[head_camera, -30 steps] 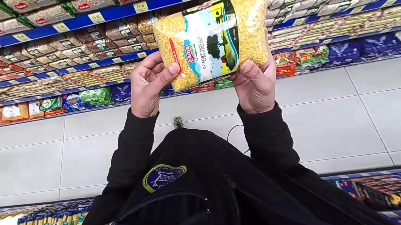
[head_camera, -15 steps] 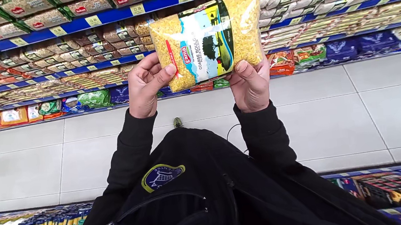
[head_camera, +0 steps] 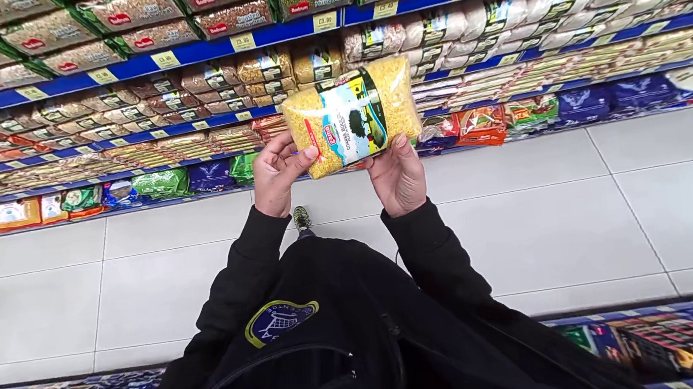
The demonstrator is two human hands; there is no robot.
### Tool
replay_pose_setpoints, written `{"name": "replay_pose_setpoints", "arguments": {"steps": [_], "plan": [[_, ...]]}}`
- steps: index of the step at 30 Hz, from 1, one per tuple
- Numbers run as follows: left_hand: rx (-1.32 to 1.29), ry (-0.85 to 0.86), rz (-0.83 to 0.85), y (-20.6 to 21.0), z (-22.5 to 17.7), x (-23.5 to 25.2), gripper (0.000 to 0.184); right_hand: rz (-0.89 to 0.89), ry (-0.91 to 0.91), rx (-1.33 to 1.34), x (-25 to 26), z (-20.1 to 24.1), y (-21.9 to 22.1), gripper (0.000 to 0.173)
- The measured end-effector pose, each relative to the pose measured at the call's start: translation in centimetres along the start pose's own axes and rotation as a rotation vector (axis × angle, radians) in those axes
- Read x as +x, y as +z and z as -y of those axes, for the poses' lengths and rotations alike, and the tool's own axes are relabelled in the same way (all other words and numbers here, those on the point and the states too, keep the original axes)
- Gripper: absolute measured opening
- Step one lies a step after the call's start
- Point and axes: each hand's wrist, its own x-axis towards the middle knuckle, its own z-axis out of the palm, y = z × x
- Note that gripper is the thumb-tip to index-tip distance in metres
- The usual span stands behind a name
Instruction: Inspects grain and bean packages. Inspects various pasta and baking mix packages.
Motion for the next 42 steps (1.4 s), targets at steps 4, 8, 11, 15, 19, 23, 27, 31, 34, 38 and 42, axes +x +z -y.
{"name": "replay_pose_setpoints", "arguments": {"steps": [4,8,11,15,19,23,27,31,34,38,42], "plan": [[0.015,-0.095,-0.02,-2.0,4.1,2.6,0.044,-0.077,0.108,0.049,2.2,-3.8,-2.1,0.074],[0.037,-0.255,-0.021,-5.2,6.6,5.5,0.045,-0.257,0.189,-0.016,5.5,-7.4,-3.3,0.067],[0.103,-0.408,0.033,-7.5,6.5,8.5,0.055,-0.361,0.262,-0.049,9.4,-10.0,-4.3,0.05],[0.205,-0.496,0.087,-10.4,6.2,10.8,0.055,-0.427,0.305,-0.052,15.8,-12.6,-6.1,0.04],[0.226,-0.597,0.212,-13.3,6.1,11.3,0.054,-0.478,0.292,-0.064,21.8,-14.2,-7.0,0.04],[0.226,-0.675,0.324,-15.5,6.6,11.7,0.06,-0.532,0.269,-0.079,26.1,-15.5,-7.5,0.043],[0.232,-0.705,0.429,-17.0,6.8,12.6,0.059,-0.58,0.269,-0.033,28.1,-17.6,-7.9,0.046],[0.238,-0.71,0.497,-17.3,6.8,13.7,0.057,-0.646,0.217,0.063,29.4,-18.6,-7.7,0.048],[0.219,-0.732,0.535,-17.8,7.1,14.3,0.058,-0.659,0.177,0.081,30.6,-19.2,-8.0,0.049],[0.208,-0.752,0.566,-18.0,7.3,15.0,0.057,-0.655,0.17,0.074,32.2,-19.7,-8.2,0.053],[0.211,-0.746,0.579,-18.2,7.1,15.5,0.057,-0.637,0.162,0.049,33.6,-19.9,-8.0,0.051]]}}
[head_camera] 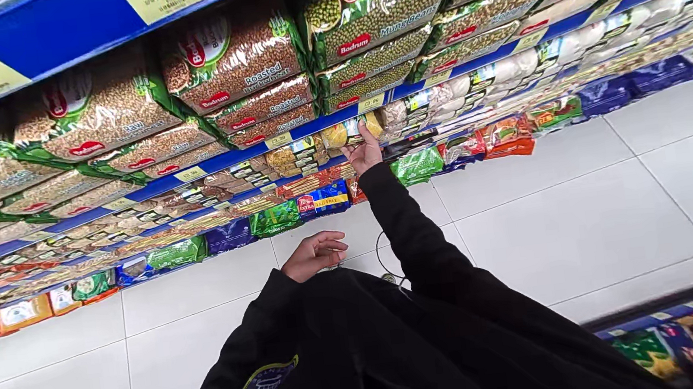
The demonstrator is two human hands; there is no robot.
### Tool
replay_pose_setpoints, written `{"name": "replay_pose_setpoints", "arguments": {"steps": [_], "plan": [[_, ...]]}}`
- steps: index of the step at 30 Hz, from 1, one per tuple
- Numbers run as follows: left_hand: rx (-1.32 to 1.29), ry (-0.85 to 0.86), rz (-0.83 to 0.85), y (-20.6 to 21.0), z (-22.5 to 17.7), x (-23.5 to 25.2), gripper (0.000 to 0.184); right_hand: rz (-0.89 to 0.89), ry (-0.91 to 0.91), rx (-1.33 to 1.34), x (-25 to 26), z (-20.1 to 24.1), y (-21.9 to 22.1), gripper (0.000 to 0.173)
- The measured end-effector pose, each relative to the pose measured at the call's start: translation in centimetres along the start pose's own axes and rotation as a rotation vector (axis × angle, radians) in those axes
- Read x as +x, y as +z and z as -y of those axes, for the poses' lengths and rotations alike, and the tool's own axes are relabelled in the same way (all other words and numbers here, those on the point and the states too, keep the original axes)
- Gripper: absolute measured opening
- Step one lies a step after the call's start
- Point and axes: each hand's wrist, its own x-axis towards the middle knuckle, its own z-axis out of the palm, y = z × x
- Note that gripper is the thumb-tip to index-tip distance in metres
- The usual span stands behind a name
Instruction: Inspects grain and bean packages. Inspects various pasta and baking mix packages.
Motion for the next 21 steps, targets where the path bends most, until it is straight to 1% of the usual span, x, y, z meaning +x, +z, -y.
{"name": "replay_pose_setpoints", "arguments": {"steps": [3,6,9,11,12,14,17,21], "plan": [[-0.005,-0.006,-0.008,-0.2,0.1,-0.1,0.056,-0.013,0.012,0.0,0.9,0.3,0.4,0.054],[-0.032,0.003,0.001,-0.5,0.3,0.0,0.057,-0.093,0.031,-0.062,2.1,0.6,0.7,0.058],[-0.049,0.015,0.007,-0.6,0.5,0.4,0.056,-0.167,0.025,-0.305,2.8,0.6,0.6,0.071],[-0.045,0.011,0.007,-0.6,0.6,0.6,0.055,-0.197,0.017,-0.445,2.6,0.5,0.7,0.075],[-0.04,0.01,0.011,-0.5,0.7,0.8,0.056,-0.194,0.019,-0.472,2.6,0.6,0.7,0.077],[-0.033,0.007,0.021,-0.3,0.7,0.9,0.056,-0.22,0.017,-0.488,2.3,0.7,1.2,0.077],[-0.02,0.01,0.027,-0.1,0.7,0.7,0.058,-0.262,0.008,-0.503,1.9,0.7,2.3,0.072],[-0.043,-0.004,0.012,-0.2,0.8,0.6,0.057,-0.29,-0.003,-0.504,2.3,0.1,2.8,0.072]]}}
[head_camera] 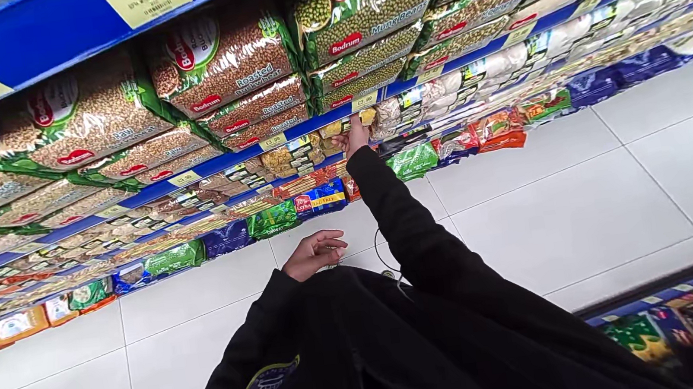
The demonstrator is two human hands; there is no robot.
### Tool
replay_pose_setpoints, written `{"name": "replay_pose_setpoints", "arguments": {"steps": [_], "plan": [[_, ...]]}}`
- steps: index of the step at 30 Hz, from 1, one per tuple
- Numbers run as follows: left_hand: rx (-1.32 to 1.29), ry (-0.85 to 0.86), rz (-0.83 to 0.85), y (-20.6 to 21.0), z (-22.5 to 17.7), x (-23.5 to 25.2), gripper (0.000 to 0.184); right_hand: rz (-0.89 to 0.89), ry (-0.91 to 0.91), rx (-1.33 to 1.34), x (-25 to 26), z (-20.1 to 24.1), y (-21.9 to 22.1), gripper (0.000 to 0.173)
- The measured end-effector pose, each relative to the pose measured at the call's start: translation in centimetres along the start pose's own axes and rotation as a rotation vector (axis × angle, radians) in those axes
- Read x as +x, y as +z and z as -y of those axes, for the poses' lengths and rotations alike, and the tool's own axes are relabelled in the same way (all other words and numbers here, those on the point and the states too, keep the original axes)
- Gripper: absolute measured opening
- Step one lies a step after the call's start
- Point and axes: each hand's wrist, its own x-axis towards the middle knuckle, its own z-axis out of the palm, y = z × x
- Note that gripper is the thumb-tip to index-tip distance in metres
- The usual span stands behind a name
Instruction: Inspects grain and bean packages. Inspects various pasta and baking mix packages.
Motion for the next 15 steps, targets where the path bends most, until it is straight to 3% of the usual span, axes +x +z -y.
{"name": "replay_pose_setpoints", "arguments": {"steps": [15], "plan": [[0.014,-0.018,-0.024,-0.2,0.2,-0.3,0.055,-0.192,-0.009,0.1,-0.3,0.2,2.5,0.067]]}}
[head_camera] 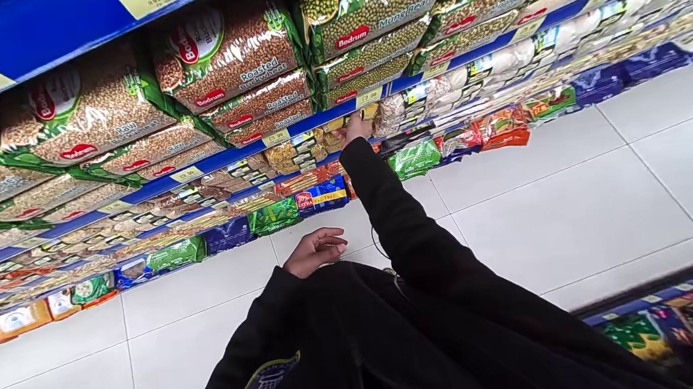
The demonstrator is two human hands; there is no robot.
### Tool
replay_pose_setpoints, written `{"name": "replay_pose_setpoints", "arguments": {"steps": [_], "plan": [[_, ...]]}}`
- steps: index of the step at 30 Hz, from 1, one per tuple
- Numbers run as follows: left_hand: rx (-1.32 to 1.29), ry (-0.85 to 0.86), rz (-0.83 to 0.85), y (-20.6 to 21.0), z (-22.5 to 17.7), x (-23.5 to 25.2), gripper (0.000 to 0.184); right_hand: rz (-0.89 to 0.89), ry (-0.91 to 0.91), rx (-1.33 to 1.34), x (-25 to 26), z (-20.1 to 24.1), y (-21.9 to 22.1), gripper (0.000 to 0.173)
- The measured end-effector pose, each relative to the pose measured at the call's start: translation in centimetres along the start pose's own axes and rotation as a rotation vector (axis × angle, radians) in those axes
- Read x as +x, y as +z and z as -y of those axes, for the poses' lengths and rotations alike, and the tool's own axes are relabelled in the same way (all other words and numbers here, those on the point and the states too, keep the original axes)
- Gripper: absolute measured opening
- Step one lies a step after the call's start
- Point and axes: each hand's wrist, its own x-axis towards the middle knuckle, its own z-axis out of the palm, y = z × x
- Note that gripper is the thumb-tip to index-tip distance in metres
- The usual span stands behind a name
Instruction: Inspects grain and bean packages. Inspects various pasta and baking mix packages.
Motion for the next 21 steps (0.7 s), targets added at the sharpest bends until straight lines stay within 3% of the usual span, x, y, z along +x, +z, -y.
{"name": "replay_pose_setpoints", "arguments": {"steps": [5,12,21], "plan": [[-0.001,0.001,-0.007,-0.2,0.1,-0.3,0.055,-0.045,-0.002,0.03,0.8,-0.3,0.0,0.069],[-0.002,0.021,0.012,-0.1,-0.1,0.0,0.055,0.162,-0.016,0.074,-1.9,-0.7,-0.6,0.082],[0.005,0.086,-0.03,0.0,-1.0,-0.6,0.056,0.104,-0.165,0.042,-0.2,-2.0,1.1,0.087]]}}
